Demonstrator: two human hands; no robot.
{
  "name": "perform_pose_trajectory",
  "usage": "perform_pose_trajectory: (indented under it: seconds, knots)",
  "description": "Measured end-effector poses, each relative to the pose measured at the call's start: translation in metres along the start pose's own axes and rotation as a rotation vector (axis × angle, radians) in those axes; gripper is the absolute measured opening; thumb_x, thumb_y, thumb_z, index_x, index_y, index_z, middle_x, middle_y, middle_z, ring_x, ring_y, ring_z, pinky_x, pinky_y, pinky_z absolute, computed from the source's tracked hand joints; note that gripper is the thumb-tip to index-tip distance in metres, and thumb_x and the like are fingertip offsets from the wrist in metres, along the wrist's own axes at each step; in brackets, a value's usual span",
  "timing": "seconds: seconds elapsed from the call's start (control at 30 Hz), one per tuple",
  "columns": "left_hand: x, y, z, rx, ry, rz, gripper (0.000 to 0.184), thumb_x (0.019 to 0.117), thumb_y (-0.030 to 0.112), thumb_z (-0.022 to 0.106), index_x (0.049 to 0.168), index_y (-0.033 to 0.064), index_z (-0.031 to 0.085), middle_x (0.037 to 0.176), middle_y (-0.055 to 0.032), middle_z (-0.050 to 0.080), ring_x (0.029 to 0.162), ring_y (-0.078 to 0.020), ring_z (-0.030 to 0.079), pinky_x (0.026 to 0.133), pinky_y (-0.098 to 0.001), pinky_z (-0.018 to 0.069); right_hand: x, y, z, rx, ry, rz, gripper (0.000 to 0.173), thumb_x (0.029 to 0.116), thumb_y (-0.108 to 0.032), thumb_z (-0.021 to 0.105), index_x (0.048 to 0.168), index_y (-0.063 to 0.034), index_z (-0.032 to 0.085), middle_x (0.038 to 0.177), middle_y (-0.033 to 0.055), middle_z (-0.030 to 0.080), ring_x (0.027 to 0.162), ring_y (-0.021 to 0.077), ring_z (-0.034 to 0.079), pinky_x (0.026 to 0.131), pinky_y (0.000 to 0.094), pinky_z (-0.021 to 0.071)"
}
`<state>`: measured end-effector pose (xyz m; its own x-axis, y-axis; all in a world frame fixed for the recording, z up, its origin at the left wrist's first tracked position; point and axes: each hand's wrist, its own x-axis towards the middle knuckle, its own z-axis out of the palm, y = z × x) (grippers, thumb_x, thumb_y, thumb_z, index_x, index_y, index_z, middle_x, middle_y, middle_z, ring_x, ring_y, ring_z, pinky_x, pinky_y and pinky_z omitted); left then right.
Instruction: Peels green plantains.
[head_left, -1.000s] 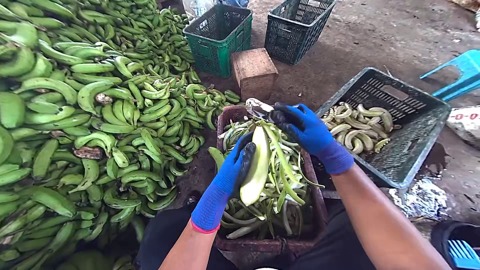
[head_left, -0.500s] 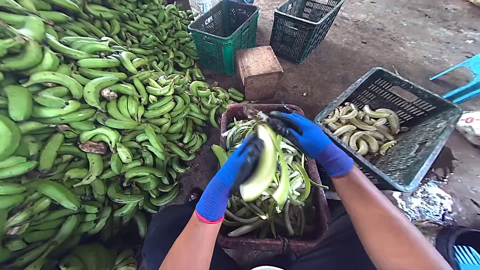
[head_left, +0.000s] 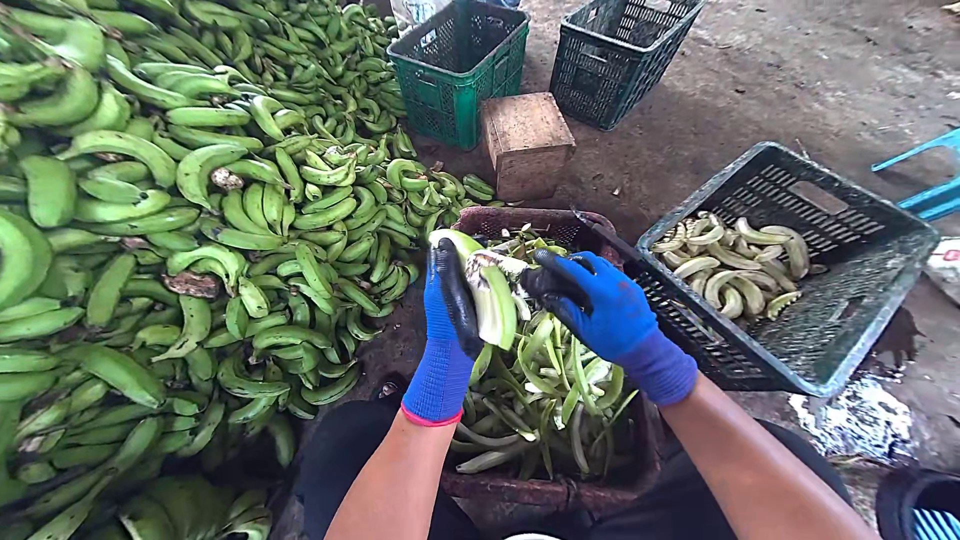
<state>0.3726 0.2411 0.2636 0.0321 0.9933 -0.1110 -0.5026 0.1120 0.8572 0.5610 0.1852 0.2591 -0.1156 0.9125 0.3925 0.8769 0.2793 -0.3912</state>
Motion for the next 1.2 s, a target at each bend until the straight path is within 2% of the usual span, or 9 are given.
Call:
perform_pose_trajectory:
  seconds: [0.17, 0.3, 0.43, 0.6, 0.73, 0.83, 1.0, 1.1, 1.2]
  knots:
    - [-0.003, 0.004, -0.004, 0.584, -0.182, -0.043, 0.045, 0.1121, 0.032, 0.027, 0.140, 0.0073, 0.051, 0.114, -0.0119, 0.064, 0.097, -0.0154, 0.062, 0.087, -0.0366, 0.0517, 0.002, 0.014, -0.003, -0.005, -0.029, 0.064, 0.050, 0.0939, -0.032, 0.061, 0.141, -0.0145, 0.063, 0.118, 0.0226, 0.067, 0.104, 0.0426, 0.066, 0.083, 0.0610, 0.0525]
    - [-0.006, 0.003, -0.001, 0.900, -0.502, -0.114, 0.042, 0.1114, 0.020, 0.034, 0.144, -0.0003, 0.051, 0.130, -0.0231, 0.062, 0.119, -0.0284, 0.060, 0.105, -0.0463, 0.0447, 0.019, 0.028, -0.009, 0.247, -0.348, 0.463, 0.040, 0.1117, -0.034, 0.039, 0.129, -0.0106, 0.066, 0.105, 0.0171, 0.071, 0.093, 0.0323, 0.068, 0.083, 0.0580, 0.0518]
    - [-0.005, -0.002, -0.004, 0.892, -0.399, -0.170, 0.049, 0.1099, 0.033, 0.042, 0.154, 0.0104, 0.043, 0.140, -0.0209, 0.058, 0.129, -0.0315, 0.056, 0.110, -0.0514, 0.0405, 0.016, 0.027, -0.004, 0.256, -0.342, 0.463, 0.039, 0.1112, -0.031, 0.041, 0.139, -0.0120, 0.062, 0.114, 0.0175, 0.071, 0.100, 0.0327, 0.069, 0.090, 0.0587, 0.0511]
    - [0.009, -0.008, -0.033, 0.305, -0.183, -0.209, 0.036, 0.1105, 0.034, 0.036, 0.129, 0.0120, 0.059, 0.101, -0.0023, 0.066, 0.084, -0.0067, 0.063, 0.075, -0.0254, 0.0545, -0.009, 0.014, 0.010, 0.071, -0.095, -0.091, 0.056, 0.0884, -0.044, 0.069, 0.138, -0.0178, 0.066, 0.114, 0.0169, 0.070, 0.100, 0.0361, 0.069, 0.081, 0.0571, 0.0555]
    - [0.014, 0.003, -0.031, -0.165, -0.159, -0.360, 0.043, 0.1072, 0.048, 0.035, 0.107, 0.0154, 0.063, 0.083, -0.0016, 0.066, 0.069, -0.0104, 0.066, 0.059, -0.0256, 0.0571, -0.013, 0.012, 0.011, -0.063, 0.099, -0.322, 0.045, 0.0878, -0.049, 0.066, 0.122, -0.0211, 0.077, 0.106, 0.0171, 0.072, 0.093, 0.0357, 0.069, 0.075, 0.0518, 0.0545]
    - [0.003, 0.002, -0.024, 0.012, -0.163, -0.210, 0.038, 0.1100, 0.041, 0.032, 0.113, 0.0163, 0.061, 0.085, 0.0016, 0.066, 0.072, -0.0063, 0.065, 0.063, -0.0231, 0.0560, -0.009, 0.005, 0.005, -0.050, 0.051, -0.193, 0.049, 0.0895, -0.042, 0.064, 0.132, -0.0172, 0.071, 0.110, 0.0196, 0.071, 0.095, 0.0392, 0.069, 0.076, 0.0562, 0.0543]
    - [-0.013, -0.002, -0.007, 0.476, -0.361, -0.080, 0.046, 0.1094, 0.032, 0.032, 0.152, 0.0187, 0.044, 0.125, -0.0034, 0.063, 0.097, -0.0077, 0.062, 0.084, -0.0281, 0.0531, 0.015, 0.004, -0.013, 0.211, -0.327, 0.438, 0.043, 0.1108, -0.040, 0.039, 0.138, -0.0178, 0.063, 0.112, 0.0157, 0.072, 0.098, 0.0326, 0.070, 0.086, 0.0599, 0.0526]
    - [-0.007, -0.003, -0.010, 0.316, -0.336, -0.176, 0.042, 0.1092, 0.028, 0.030, 0.140, 0.0154, 0.055, 0.099, -0.0038, 0.067, 0.072, -0.0098, 0.062, 0.064, -0.0251, 0.0543, 0.015, 0.018, -0.009, 0.251, -0.352, 0.520, 0.043, 0.1112, -0.039, 0.038, 0.137, -0.0149, 0.063, 0.110, 0.0181, 0.071, 0.095, 0.0337, 0.069, 0.086, 0.0593, 0.0516]
    - [0.003, 0.006, -0.021, 0.047, -0.248, -0.257, 0.039, 0.1097, 0.042, 0.034, 0.119, 0.0167, 0.063, 0.087, -0.0003, 0.067, 0.068, -0.0073, 0.064, 0.059, -0.0231, 0.0563, -0.003, 0.021, -0.009, 0.277, -0.270, 0.225, 0.047, 0.1003, -0.037, 0.059, 0.143, -0.0185, 0.061, 0.121, 0.0116, 0.071, 0.106, 0.0274, 0.069, 0.092, 0.0559, 0.0547]
